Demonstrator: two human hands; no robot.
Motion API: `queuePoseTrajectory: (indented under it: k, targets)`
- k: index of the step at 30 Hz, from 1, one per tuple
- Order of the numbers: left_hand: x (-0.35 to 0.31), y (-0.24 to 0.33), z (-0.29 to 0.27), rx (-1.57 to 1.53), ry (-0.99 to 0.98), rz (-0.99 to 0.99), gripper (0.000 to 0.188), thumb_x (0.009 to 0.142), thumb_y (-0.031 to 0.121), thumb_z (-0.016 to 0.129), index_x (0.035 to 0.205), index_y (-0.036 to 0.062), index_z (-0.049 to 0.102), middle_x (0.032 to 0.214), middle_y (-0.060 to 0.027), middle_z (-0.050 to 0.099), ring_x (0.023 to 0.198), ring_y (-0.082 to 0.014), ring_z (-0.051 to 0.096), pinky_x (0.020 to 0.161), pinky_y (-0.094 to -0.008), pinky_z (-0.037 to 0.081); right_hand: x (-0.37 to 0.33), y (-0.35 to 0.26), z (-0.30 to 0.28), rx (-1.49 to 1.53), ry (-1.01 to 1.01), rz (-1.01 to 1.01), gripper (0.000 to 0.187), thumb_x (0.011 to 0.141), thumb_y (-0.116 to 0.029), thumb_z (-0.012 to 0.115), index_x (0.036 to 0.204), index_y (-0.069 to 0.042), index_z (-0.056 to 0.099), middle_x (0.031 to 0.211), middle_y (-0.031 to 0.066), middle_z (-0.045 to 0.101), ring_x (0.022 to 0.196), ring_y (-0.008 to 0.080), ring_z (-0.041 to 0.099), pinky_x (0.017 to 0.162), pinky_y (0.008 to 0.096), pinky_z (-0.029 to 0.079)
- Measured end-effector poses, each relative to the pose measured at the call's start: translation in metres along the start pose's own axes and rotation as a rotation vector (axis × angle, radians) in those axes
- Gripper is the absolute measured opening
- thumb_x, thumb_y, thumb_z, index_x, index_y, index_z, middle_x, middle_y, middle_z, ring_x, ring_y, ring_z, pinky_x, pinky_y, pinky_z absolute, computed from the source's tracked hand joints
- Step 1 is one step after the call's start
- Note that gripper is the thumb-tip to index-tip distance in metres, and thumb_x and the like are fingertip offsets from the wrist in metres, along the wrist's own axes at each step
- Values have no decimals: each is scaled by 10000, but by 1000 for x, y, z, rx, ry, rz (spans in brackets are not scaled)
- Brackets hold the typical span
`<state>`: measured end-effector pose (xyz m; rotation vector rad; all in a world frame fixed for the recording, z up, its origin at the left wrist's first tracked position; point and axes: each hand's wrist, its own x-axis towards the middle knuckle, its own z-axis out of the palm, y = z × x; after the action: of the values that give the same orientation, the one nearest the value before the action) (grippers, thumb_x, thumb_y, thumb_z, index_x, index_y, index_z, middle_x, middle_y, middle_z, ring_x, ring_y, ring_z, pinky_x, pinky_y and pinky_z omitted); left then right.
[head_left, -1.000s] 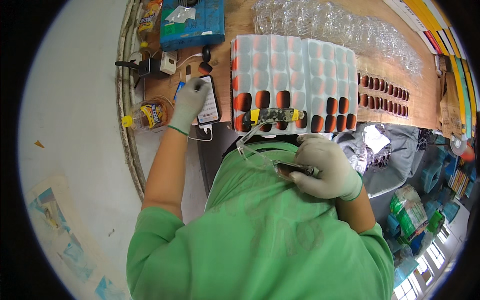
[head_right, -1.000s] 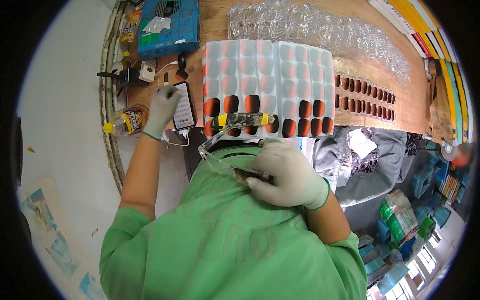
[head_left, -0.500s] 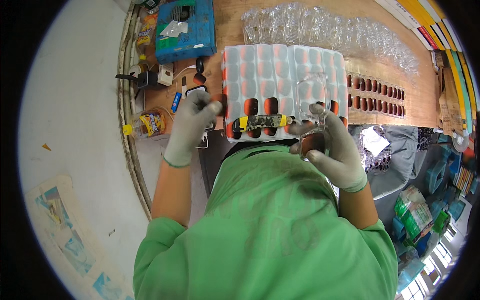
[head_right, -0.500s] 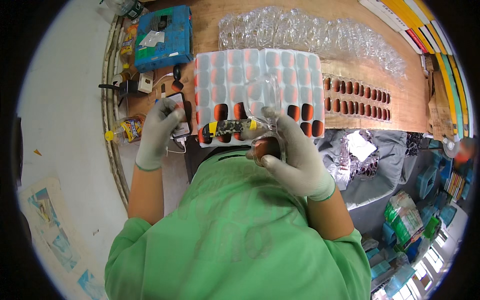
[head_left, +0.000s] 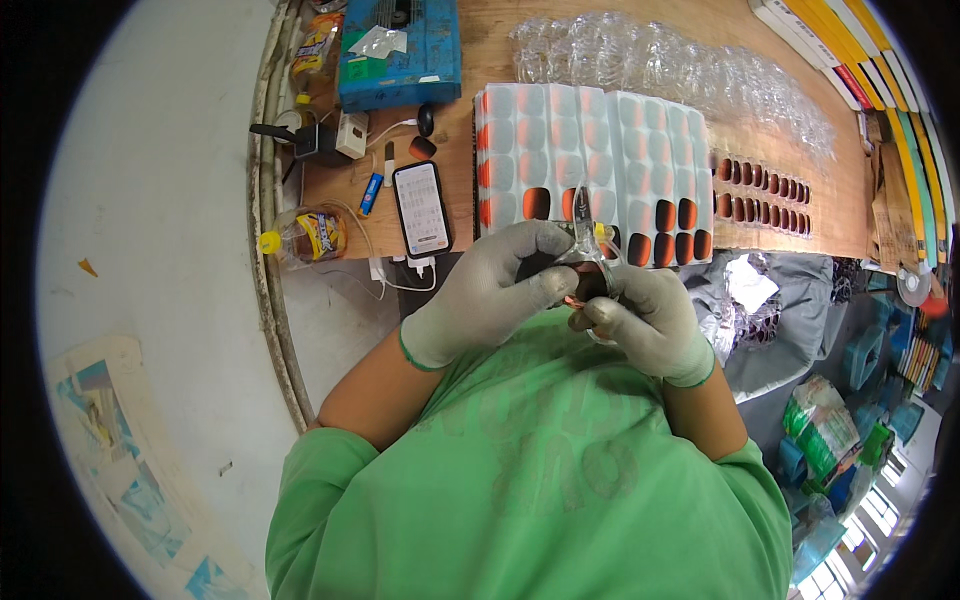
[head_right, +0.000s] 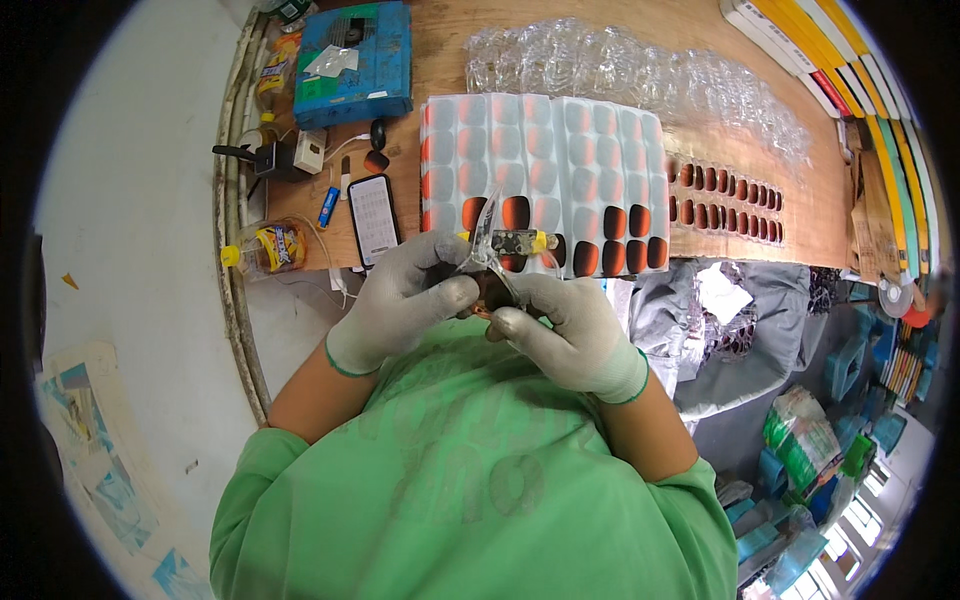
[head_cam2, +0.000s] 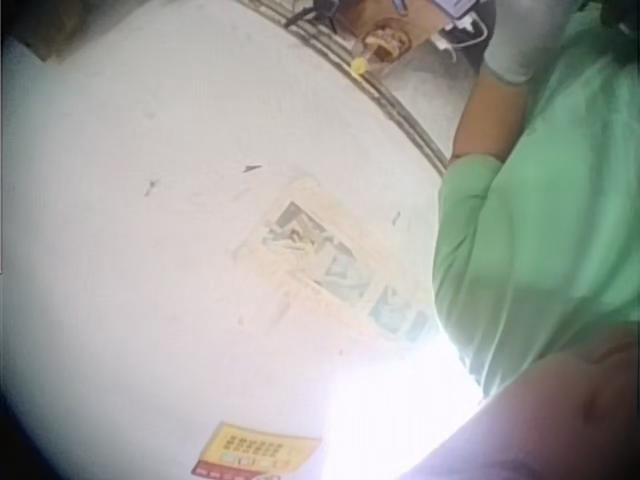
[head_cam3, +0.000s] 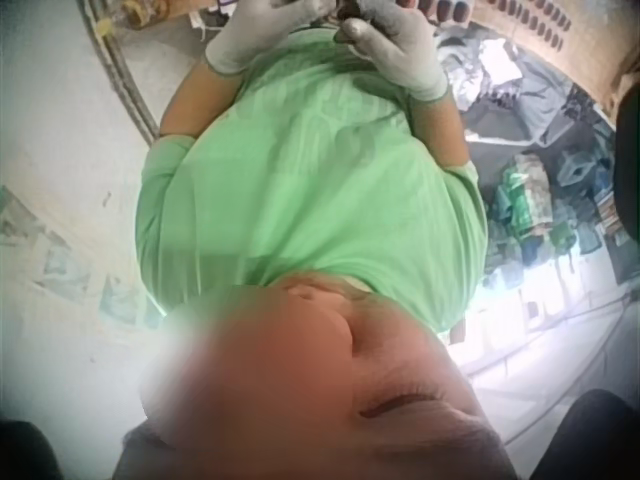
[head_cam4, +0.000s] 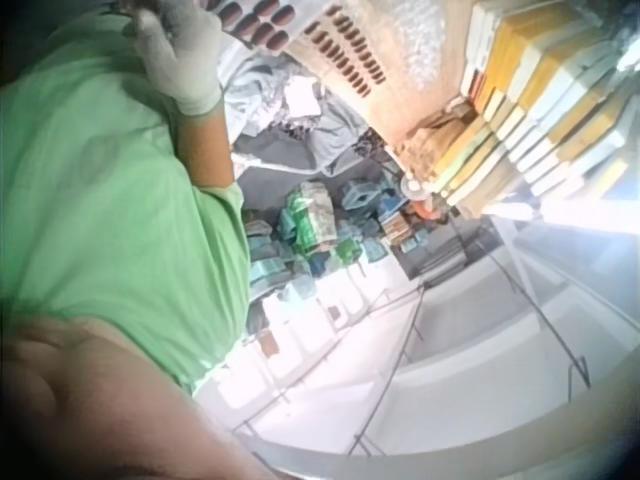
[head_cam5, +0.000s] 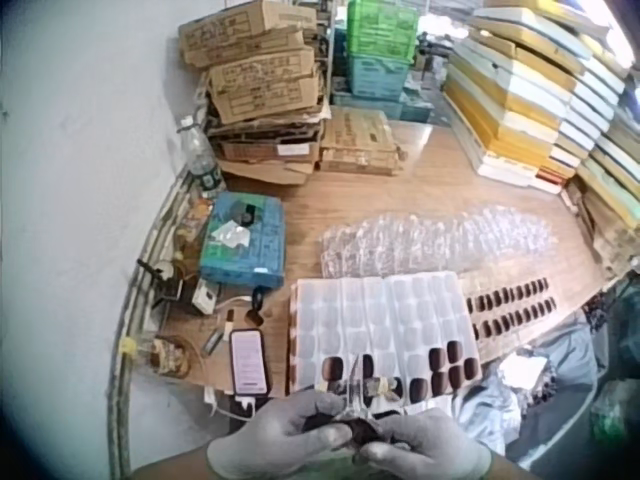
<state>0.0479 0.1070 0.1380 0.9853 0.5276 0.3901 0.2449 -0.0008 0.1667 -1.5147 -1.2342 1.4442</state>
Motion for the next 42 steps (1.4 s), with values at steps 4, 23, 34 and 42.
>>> queuePoseTrajectory:
  k: [4, 23, 34, 42]
  targets:
    - [-4, -10, -2, 302, -2, 50, 303, 959, 200, 659, 1155, -19, 586, 1012, -81, 647, 922, -125, 604, 824, -309, 503, -7, 20, 6, 85, 72, -81, 239, 986, -130, 559, 1138, 22, 663, 780, 80, 713, 701, 161, 684, 686, 292, 534]
    - [126, -16, 151, 732, 122, 104, 205, 951, 152, 634, 1005, -32, 708, 873, -61, 673, 799, -126, 620, 715, -287, 479, -68, 44, -162, -62, 210, -100, 183, 954, -92, 575, 1099, 5, 631, 730, 117, 659, 656, 288, 669, 644, 377, 520]
    - [183, -33, 216, 692, 79, 48, 245, 954, 192, 618, 1103, 3, 669, 877, -120, 622, 800, -220, 588, 737, -361, 469, -83, 80, -253, 145, 136, -49, 208, 952, -81, 578, 1124, -2, 664, 770, 91, 686, 682, 166, 664, 681, 320, 533]
    - [168, -36, 235, 750, 305, 40, 169, 944, 102, 609, 1059, -4, 676, 883, -100, 629, 792, -169, 586, 726, -319, 482, -80, 66, -253, 86, 58, -5, 247, 961, -131, 554, 1139, -7, 674, 787, 84, 721, 725, 187, 699, 696, 319, 534]
